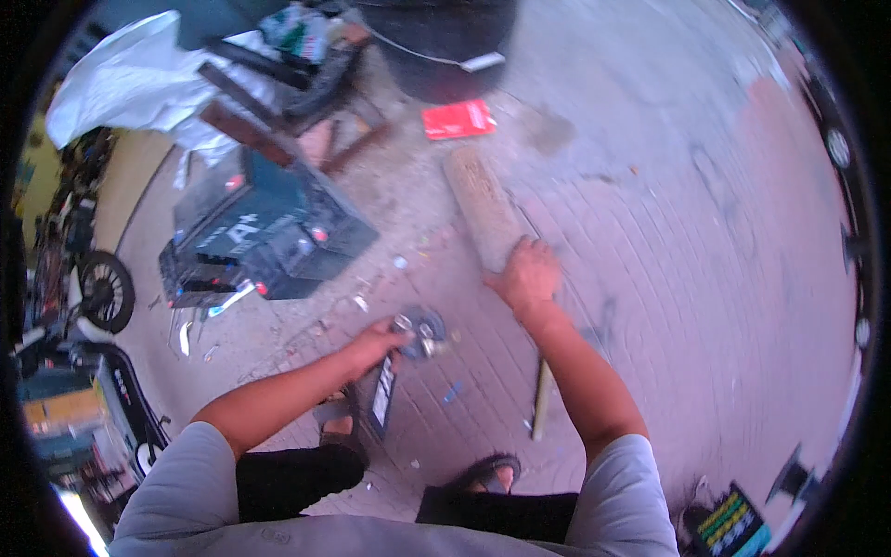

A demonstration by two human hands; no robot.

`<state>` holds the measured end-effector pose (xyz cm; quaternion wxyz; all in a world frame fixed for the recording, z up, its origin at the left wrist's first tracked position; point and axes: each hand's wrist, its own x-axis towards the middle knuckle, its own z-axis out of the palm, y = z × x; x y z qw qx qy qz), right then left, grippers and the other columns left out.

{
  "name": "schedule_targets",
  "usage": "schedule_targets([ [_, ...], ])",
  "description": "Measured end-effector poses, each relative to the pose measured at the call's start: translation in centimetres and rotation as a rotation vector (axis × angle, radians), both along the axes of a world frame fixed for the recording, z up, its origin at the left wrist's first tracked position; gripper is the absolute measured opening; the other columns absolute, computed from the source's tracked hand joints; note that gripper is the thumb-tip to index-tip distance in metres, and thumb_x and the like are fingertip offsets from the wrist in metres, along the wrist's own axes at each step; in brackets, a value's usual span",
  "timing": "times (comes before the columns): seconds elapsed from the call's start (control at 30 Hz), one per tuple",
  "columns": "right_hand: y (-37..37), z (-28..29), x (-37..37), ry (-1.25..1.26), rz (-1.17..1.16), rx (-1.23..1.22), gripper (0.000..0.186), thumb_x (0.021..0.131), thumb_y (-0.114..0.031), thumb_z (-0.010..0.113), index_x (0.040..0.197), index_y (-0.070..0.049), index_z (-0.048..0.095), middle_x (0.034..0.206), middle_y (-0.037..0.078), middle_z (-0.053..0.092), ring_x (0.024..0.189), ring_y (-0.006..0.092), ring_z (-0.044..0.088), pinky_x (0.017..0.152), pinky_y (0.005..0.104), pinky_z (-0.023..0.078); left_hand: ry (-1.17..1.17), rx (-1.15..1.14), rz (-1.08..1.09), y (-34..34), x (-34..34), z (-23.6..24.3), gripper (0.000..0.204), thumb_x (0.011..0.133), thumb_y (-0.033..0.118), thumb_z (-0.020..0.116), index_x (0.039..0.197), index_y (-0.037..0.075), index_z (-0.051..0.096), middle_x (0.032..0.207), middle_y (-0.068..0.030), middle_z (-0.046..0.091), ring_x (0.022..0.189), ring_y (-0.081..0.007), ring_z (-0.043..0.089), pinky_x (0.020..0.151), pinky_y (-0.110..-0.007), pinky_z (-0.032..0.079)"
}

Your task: The person cleans and reassembles a mechanical component by using a hammer to tap parts into place and pliers to adjust small metal pieces on the assembly.

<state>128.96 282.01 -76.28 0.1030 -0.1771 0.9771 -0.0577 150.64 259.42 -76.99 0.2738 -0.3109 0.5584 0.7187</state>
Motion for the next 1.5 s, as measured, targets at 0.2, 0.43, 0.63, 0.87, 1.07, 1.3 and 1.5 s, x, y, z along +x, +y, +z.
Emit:
schedule_targets([
  [0.2,6.6,-4.9,7.1,-0.101,0.043,-0.333,0.063,0.076,-0.041,0.084,0.119,0.000,0.062,0.117,0.020,0.066,0.111,0.0382,0.065,0.094,0.0463,0.054,-0.176,0.394,0.101,1.2,-3.4,-0.3,0.037,0.104,0.048,0.056,0.106,0.011,0.062,0.063,-0.0105,0.063,0.051,-0.0242,0.062,0.050,-0.038,0.053],
  [0.43,13.6,-2.7,12.4,-0.218,0.060,-0.269,0.052,0.082,-0.029,0.079,0.122,-0.002,0.060,0.118,0.021,0.065,0.114,0.0387,0.064,0.095,0.0475,0.054,-0.006,0.497,0.284,4.8,-4.3,-4.5,0.040,0.104,0.052,0.053,0.107,0.013,0.063,0.069,-0.0105,0.064,0.058,-0.0299,0.065,0.056,-0.044,0.055],
  [0.63,12.1,-3.6,13.4,-0.221,0.068,-0.275,0.062,0.088,-0.020,0.071,0.143,-0.004,0.049,0.133,0.023,0.059,0.122,0.0397,0.060,0.097,0.0481,0.053,0.001,0.490,0.351,6.4,-3.5,-5.6,0.042,0.105,0.052,0.053,0.109,0.012,0.064,0.069,-0.0104,0.064,0.057,-0.0271,0.063,0.056,-0.043,0.054],
  [0.87,6.1,-5.7,8.5,0.302,0.481,-0.126,0.058,0.090,-0.019,0.065,0.147,-0.018,0.055,0.162,0.012,0.040,0.147,0.0320,0.040,0.111,0.0514,0.044,0.055,0.427,0.357,4.8,-2.8,-4.3,0.050,0.105,0.039,0.053,0.137,0.002,0.059,0.130,-0.0163,0.070,0.065,-0.0140,0.061,0.059,-0.034,0.056],
  [1.07,2.1,-1.9,5.6,0.068,0.809,0.072,0.047,0.089,-0.019,0.066,0.137,-0.022,0.065,0.168,0.005,0.032,0.158,0.0298,0.022,0.108,0.0634,0.044,0.039,0.395,0.426,2.2,-1.5,-3.3,0.033,0.100,0.044,0.063,0.098,0.010,0.064,0.064,-0.0105,0.062,0.053,-0.0249,0.058,0.054,-0.040,0.050],
  [1.3,2.2,-6.0,9.4,0.122,0.466,-0.046,0.043,0.086,-0.018,0.071,0.129,-0.017,0.068,0.168,0.002,0.031,0.159,0.0373,0.018,0.098,0.0658,0.051,0.020,0.362,0.479,2.4,-1.8,-2.4,0.035,0.100,0.044,0.064,0.098,0.009,0.064,0.062,-0.0110,0.060,0.053,-0.0255,0.057,0.055,-0.040,0.049],
  [1.5,0.3,-3.6,9.6,-0.063,-0.107,-0.283,0.093,0.079,-0.036,0.084,0.154,-0.003,0.040,0.163,0.022,0.033,0.147,0.0396,0.039,0.110,0.0491,0.047,0.051,0.305,0.519,1.7,-1.9,-3.4,0.040,0.100,0.044,0.060,0.112,0.007,0.069,0.064,-0.0091,0.062,0.052,-0.0236,0.059,0.053,-0.039,0.052],
])
